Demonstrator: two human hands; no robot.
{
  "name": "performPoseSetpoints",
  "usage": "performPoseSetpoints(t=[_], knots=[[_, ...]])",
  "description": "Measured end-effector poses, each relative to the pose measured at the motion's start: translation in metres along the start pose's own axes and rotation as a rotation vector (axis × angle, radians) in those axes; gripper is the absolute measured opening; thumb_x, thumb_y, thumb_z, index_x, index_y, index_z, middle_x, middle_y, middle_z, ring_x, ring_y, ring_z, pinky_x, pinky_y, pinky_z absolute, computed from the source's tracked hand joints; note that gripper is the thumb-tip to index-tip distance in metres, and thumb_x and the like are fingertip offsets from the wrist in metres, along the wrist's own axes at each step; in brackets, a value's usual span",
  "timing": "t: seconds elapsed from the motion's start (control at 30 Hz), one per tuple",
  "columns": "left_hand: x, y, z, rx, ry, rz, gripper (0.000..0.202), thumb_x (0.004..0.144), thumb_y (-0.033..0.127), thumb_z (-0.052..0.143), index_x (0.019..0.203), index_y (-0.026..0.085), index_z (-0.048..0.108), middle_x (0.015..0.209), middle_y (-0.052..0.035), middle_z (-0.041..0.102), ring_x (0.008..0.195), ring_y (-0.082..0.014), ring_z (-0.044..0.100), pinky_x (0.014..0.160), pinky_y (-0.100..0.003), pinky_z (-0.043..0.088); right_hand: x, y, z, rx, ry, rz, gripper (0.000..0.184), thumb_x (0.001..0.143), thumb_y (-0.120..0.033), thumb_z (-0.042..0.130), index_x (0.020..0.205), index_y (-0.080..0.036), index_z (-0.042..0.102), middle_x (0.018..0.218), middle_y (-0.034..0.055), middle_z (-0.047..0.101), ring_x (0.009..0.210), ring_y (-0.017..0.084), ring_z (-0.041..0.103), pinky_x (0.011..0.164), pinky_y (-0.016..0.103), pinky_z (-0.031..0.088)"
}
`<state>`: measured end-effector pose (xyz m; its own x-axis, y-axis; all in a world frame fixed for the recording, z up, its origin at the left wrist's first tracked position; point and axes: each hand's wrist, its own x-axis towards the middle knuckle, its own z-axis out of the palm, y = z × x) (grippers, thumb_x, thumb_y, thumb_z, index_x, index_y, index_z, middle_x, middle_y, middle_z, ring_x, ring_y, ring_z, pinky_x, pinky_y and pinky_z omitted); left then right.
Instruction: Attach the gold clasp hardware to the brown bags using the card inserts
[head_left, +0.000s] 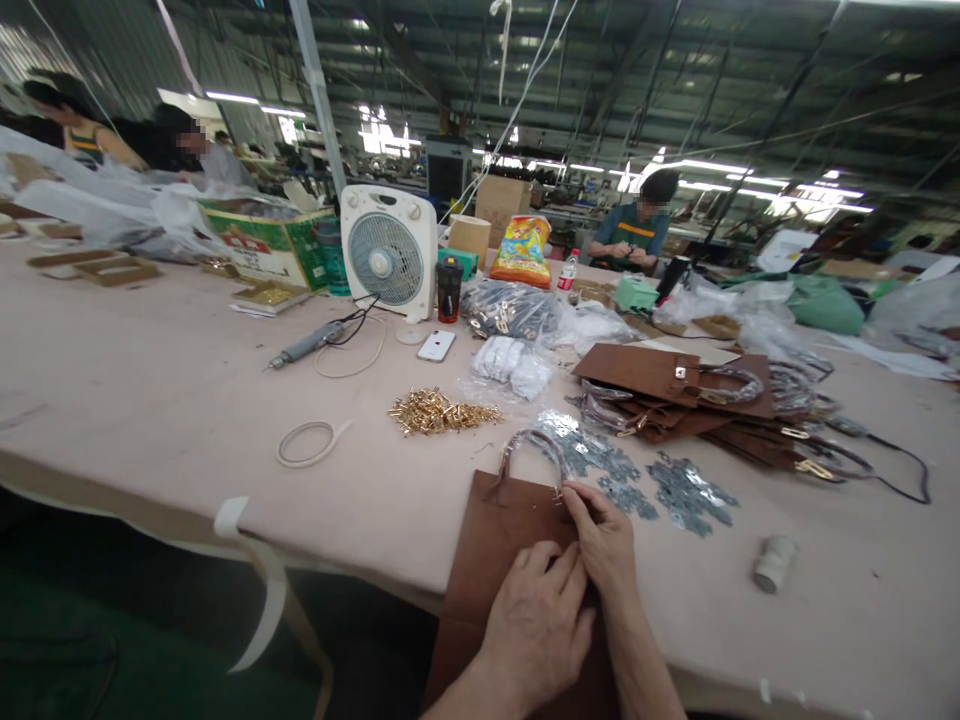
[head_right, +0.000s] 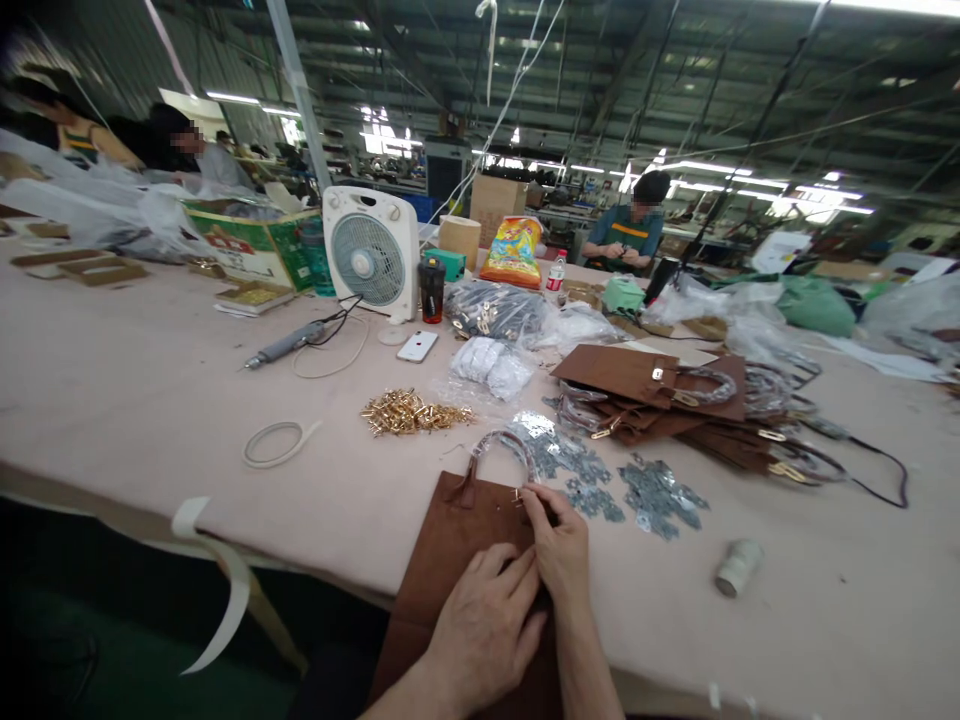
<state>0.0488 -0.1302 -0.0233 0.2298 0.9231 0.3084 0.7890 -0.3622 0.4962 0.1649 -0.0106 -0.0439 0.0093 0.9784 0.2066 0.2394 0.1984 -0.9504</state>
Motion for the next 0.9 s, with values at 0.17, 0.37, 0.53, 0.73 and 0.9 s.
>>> performPoseSetpoints(t=[0.17, 0.37, 0.53, 0.73, 0.9], knots=[[-0.003, -0.005, 0.008, -0.028, 0.050, 0.021, 0.039, 0.096, 0.028, 0.064, 0.134, 0.023, 0.058, 0.138, -0.0044, 0.065, 0.118, -0.0274, 0.055, 0.102, -0.045, 0.050, 0.003, 0.002, 0.002, -0.084, -0.085, -0.022, 0.033, 0.087, -0.056, 0.073, 0.096, -0.025, 0.082, 0.105, 0.0070, 0.078, 0.102, 0.028, 0.070, 0.100, 0.043, 0.051], [-0.003, -0.010, 0.012, -0.050, 0.120, 0.060, 0.025, 0.097, 0.021, 0.059, 0.121, 0.021, 0.063, 0.116, -0.0056, 0.072, 0.109, -0.0255, 0.060, 0.094, -0.042, 0.053, 0.006, 0.006, 0.006, -0.168, -0.129, -0.025, 0.036, 0.087, -0.057, 0.072, 0.098, -0.025, 0.083, 0.106, 0.0078, 0.079, 0.100, 0.029, 0.070, 0.097, 0.042, 0.053], [-0.004, -0.012, 0.015, -0.060, 0.129, 0.061, 0.024, 0.096, 0.019, 0.058, 0.119, 0.020, 0.063, 0.114, -0.0067, 0.073, 0.109, -0.0260, 0.061, 0.092, -0.042, 0.054, 0.007, 0.009, 0.008, -0.202, -0.137, -0.051, 0.035, 0.089, -0.057, 0.071, 0.097, -0.026, 0.083, 0.104, 0.0067, 0.078, 0.099, 0.028, 0.070, 0.097, 0.043, 0.053], [-0.005, -0.013, 0.018, -0.070, 0.147, 0.055, 0.023, 0.097, 0.019, 0.055, 0.118, 0.019, 0.063, 0.113, -0.0076, 0.073, 0.110, -0.0270, 0.062, 0.093, -0.043, 0.055, 0.006, 0.003, 0.010, -0.276, -0.136, -0.128, 0.033, 0.091, -0.056, 0.069, 0.094, -0.026, 0.082, 0.101, 0.0071, 0.078, 0.098, 0.028, 0.070, 0.095, 0.043, 0.053], [-0.006, -0.014, 0.020, -0.084, 0.147, 0.061, 0.024, 0.097, 0.018, 0.055, 0.118, 0.018, 0.065, 0.113, -0.0095, 0.072, 0.113, -0.0282, 0.061, 0.097, -0.043, 0.055, 0.006, -0.006, 0.013, -0.378, -0.128, -0.227, 0.030, 0.093, -0.054, 0.067, 0.093, -0.027, 0.081, 0.097, 0.0066, 0.078, 0.096, 0.028, 0.069, 0.093, 0.042, 0.052]])
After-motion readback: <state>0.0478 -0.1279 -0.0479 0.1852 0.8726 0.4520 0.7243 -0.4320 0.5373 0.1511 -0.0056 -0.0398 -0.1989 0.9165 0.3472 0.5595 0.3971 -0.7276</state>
